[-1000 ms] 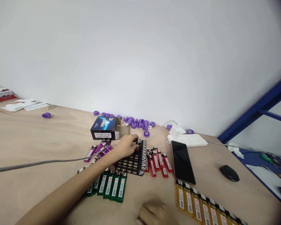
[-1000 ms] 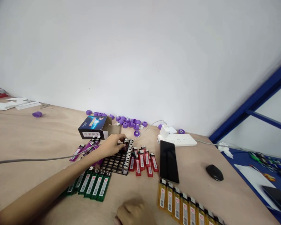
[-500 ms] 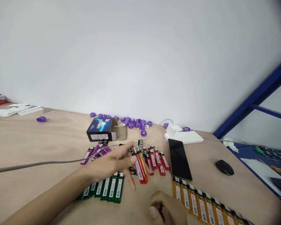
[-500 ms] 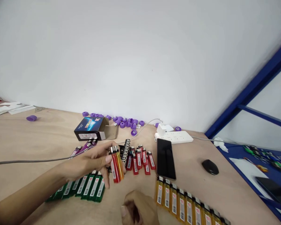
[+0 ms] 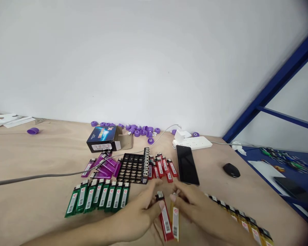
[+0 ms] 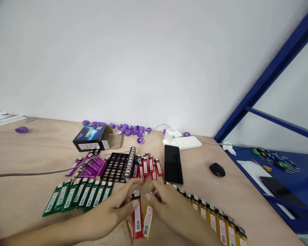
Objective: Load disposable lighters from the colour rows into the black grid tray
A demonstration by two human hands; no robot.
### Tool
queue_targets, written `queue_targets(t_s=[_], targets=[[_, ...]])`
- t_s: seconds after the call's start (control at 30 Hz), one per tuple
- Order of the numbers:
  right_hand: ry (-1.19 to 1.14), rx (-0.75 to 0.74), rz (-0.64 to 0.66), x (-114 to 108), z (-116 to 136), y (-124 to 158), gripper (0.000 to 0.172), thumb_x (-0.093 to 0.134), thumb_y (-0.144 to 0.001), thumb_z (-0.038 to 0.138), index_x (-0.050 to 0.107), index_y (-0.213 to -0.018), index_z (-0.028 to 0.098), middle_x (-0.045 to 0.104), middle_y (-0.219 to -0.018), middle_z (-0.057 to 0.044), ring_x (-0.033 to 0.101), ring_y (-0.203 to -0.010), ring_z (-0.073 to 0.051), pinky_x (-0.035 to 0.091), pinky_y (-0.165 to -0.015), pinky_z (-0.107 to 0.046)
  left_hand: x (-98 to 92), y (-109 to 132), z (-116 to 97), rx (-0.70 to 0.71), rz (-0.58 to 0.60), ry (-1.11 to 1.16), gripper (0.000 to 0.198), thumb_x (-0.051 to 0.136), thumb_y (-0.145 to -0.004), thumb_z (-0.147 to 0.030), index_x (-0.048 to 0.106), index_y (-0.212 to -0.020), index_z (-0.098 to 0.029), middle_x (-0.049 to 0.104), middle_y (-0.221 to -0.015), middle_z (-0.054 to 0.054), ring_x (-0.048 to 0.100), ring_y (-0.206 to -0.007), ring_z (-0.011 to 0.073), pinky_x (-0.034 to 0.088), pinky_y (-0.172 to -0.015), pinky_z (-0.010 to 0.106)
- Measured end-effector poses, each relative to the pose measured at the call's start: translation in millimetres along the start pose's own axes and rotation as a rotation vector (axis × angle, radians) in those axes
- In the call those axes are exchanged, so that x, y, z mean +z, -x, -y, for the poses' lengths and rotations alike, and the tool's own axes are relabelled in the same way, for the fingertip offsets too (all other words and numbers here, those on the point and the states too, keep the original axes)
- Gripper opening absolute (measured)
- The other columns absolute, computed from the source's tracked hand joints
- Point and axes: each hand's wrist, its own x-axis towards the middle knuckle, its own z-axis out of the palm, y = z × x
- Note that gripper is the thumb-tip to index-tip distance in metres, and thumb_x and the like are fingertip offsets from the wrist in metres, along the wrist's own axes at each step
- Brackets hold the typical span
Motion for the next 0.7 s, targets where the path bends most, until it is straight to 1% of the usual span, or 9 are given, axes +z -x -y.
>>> queue_targets(t_s=[0.07,0.13,0.17,0.23,0.3,0.4,0.5,0.6,0.7], targets=[[0.132,0.078,0.029,-24,-9,2,0.028,0.046,-0.096,0.043,0.054,-0.08,0.022,0.065,-0.081,-0.003,0.058,-0.073,-0.02,0.041,-0.064,-0.029,-1.6,-5,-6,0.011,-0.074,-0.316,0.042,0.049,-0.097,-0.037,0.044,-0.135,-0.019,0.063,-0.093,0.005,0.061,-0.095,0.0252,0.048,-0.09,0.039],[0.242,0.175,0.048,-45,-20,4,0.029,0.046,-0.095,0.043,0.05,-0.076,0.022,0.062,-0.074,-0.002,0.055,-0.068,-0.019,0.036,-0.059,-0.029,-2.4,-13,-10,-0.019,-0.121,-0.569,0.034,0.046,-0.098,-0.032,0.047,-0.13,-0.019,0.061,-0.081,0.002,0.061,-0.082,0.0235,0.048,-0.076,0.033],[0.267,0.217,0.065,-54,-26,5,0.027,0.048,-0.094,0.042,0.05,-0.076,0.022,0.061,-0.073,-0.002,0.055,-0.067,-0.019,0.036,-0.059,-0.029,-2.4,-19,-10,-0.019,-0.14,-0.653,0.03,0.044,-0.099,-0.03,0.048,-0.127,-0.019,0.06,-0.076,0.001,0.06,-0.075,0.0221,0.047,-0.069,0.03],[0.277,0.302,0.093,-66,-38,4,0.022,0.052,-0.092,0.037,0.051,-0.076,0.021,0.063,-0.072,-0.003,0.057,-0.066,-0.018,0.038,-0.059,-0.028,-1.8,-31,-11,-0.003,-0.176,-0.743,0.024,0.043,-0.1,-0.027,0.05,-0.121,-0.019,0.059,-0.07,0.0,0.06,-0.066,0.0199,0.043,-0.059,0.026],[0.255,0.373,0.126,-72,-50,1,0.017,0.054,-0.09,0.032,0.051,-0.077,0.02,0.065,-0.067,-0.003,0.06,-0.061,-0.017,0.04,-0.056,-0.027,-0.8,-45,-12,0.012,-0.205,-0.782,0.024,0.046,-0.099,-0.024,0.049,-0.121,-0.018,0.061,-0.069,0.0,0.061,-0.062,0.0194,0.041,-0.055,0.025],[0.226,0.439,0.152,-73,-64,-4,0.013,0.057,-0.086,0.028,0.052,-0.079,0.02,0.065,-0.06,-0.002,0.061,-0.054,-0.017,0.039,-0.049,-0.025,0.0,-69,-18,0.025,-0.244,-0.86,0.027,0.051,-0.095,-0.017,0.05,-0.122,-0.014,0.065,-0.075,0.004,0.065,-0.071,0.022,0.045,-0.062,0.028],[0.233,0.481,0.114,-74,-72,-7,0.013,0.061,-0.083,0.028,0.05,-0.085,0.021,0.066,-0.059,-0.002,0.063,-0.053,-0.018,0.037,-0.046,-0.024,1.1,-92,-23,-0.001,-0.263,-0.949,0.03,0.056,-0.093,-0.012,0.053,-0.123,-0.01,0.069,-0.09,0.009,0.068,-0.087,0.0245,0.052,-0.074,0.033],[0.245,0.466,0.071,-75,-73,-5,0.017,0.061,-0.083,0.031,0.048,-0.09,0.021,0.069,-0.061,-0.002,0.064,-0.054,-0.019,0.038,-0.047,-0.025,5.3,-110,-22,-0.059,-0.268,-1.021,0.031,0.062,-0.096,-0.022,0.056,-0.124,-0.012,0.068,-0.105,0.009,0.068,-0.093,0.022,0.057,-0.082,0.039],[0.239,0.4,0.044,-76,-66,-1,0.016,0.055,-0.088,0.035,0.05,-0.093,0.022,0.071,-0.066,-0.003,0.066,-0.057,-0.019,0.041,-0.051,-0.026,13.4,-123,-18,-0.085,-0.294,-1.071,0.034,0.064,-0.097,-0.03,0.058,-0.127,-0.015,0.065,-0.116,0.009,0.067,-0.097,0.0219,0.058,-0.085,0.042]])
